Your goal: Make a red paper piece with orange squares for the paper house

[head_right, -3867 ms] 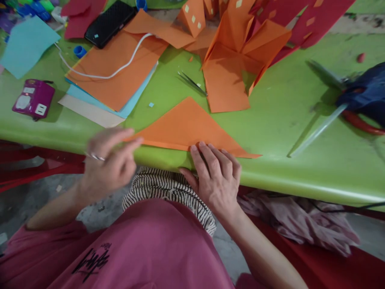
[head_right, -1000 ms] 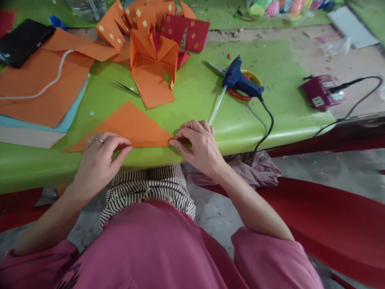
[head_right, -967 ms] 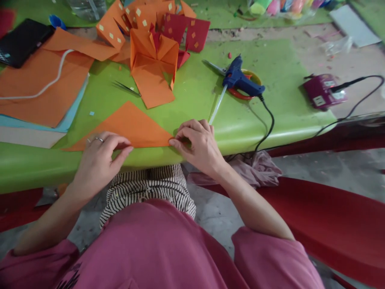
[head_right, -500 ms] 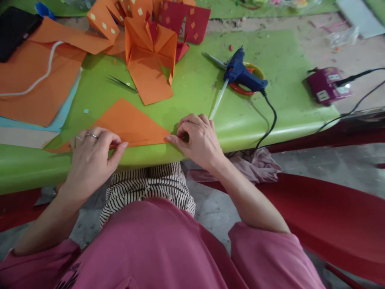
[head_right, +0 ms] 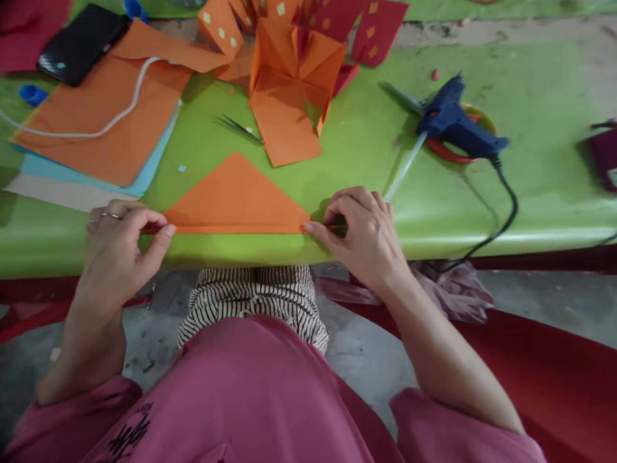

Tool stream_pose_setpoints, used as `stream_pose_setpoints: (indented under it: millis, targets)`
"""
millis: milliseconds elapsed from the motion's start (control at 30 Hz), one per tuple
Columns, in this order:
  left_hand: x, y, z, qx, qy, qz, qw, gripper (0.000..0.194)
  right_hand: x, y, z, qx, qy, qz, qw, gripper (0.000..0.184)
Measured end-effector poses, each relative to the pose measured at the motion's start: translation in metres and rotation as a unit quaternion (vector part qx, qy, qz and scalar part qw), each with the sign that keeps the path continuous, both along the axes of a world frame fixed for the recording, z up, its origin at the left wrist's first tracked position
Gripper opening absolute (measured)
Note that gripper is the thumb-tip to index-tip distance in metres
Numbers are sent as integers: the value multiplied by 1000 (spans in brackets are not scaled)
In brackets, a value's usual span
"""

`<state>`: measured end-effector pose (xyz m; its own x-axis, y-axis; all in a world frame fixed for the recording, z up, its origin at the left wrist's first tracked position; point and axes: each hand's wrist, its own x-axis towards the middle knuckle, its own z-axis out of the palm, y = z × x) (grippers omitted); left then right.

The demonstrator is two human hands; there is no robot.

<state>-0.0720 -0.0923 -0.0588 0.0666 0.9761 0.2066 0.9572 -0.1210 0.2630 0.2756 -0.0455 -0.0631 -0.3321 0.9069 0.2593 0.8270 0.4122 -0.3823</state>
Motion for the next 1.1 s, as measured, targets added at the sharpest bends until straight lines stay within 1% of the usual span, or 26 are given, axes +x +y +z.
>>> stream_pose_setpoints:
  millis: [100,200,300,367,467,667,767,867,967,1033,1100]
  targets:
    - [-5,-1,2,5,7,24,1000,8,1,3,-1,14,-6,7,1000,39]
    - [-4,-3,4,13,11,49,999,7,1,6,-2,31,-12,13,999,41]
    - [-2,-3,4,21,13,72,997,5,2,7,-2,44,-19,13,999,46]
    - [-2,-3,3,32,14,85,996,3,2,8,-2,35,-17,3,999,49]
    - [-2,-3,0,44,10,102,994,6,0,9,-1,10,-9,-14,1000,49]
    - [-6,-4,-7,54,4,136,989,9,-2,12,-4,27,-14,-38,999,66]
    - [-6,-6,-8,63,2,134,989,14,-2,13,-4,21,-14,-43,999,67]
    - [-5,-7,-8,67,-3,113,991,22,-2,13,-4,16,-10,-45,999,65]
    - [-5,-7,-9,70,-8,99,993,23,-3,13,-4,20,-9,-41,999,62]
    - [-3,-9,-9,89,-1,101,991,25,-3,11,-5,34,-6,-38,999,60]
    - [4,-13,-9,128,22,95,987,31,-2,10,-5,42,-8,-27,999,58]
